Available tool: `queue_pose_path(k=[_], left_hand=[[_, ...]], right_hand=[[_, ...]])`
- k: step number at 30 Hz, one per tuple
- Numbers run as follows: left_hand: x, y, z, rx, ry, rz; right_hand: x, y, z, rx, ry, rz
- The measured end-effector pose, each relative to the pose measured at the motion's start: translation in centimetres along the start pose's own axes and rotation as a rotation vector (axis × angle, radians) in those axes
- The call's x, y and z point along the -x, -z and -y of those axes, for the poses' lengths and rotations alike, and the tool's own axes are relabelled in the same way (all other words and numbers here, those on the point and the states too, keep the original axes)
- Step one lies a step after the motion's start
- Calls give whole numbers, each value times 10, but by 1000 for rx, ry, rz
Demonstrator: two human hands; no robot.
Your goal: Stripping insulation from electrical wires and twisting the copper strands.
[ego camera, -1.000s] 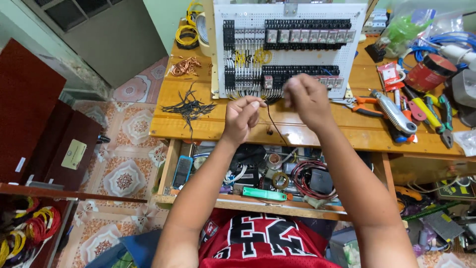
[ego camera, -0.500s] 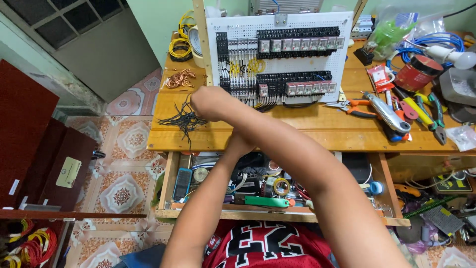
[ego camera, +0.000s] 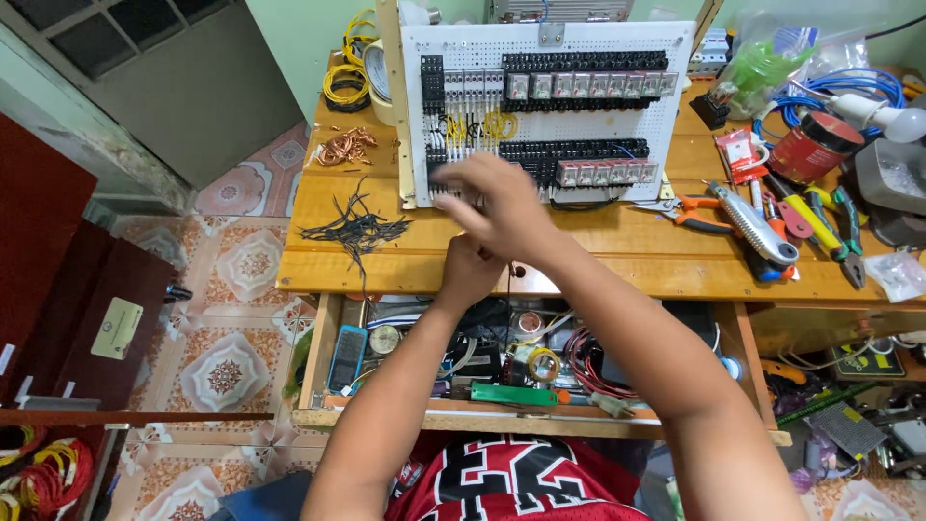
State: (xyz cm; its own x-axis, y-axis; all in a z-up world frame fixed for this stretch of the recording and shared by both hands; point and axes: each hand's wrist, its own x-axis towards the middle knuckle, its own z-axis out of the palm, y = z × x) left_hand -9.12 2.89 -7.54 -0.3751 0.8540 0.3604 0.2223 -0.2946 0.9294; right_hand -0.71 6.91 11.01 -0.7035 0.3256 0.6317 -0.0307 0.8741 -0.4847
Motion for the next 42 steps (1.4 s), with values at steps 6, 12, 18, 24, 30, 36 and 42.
queue_pose_path(k=[6, 12, 18, 24, 30, 36, 42], left_hand=[[10, -1, -75, -2, -76, -69], [12, -14, -62, 6, -96, -94], [8, -8, -73, 26, -247, -57], [8, -6, -69, 111, -222, -74], [5, -7, -65, 265, 52, 75], [6, 0, -64, 170, 169, 293], [6, 2, -60, 429, 108, 440]], right_hand=[[100, 21, -29, -224, -430, -125], [142, 2, -41, -654, -650, -72], [152, -3, -44, -780, -691, -124], [159, -6, -48, -667, -646, -133], [162, 5, -56, -334, -617, -147], [144, 40, -37, 124, -308, -55], [144, 45, -44, -122, -232, -59]])
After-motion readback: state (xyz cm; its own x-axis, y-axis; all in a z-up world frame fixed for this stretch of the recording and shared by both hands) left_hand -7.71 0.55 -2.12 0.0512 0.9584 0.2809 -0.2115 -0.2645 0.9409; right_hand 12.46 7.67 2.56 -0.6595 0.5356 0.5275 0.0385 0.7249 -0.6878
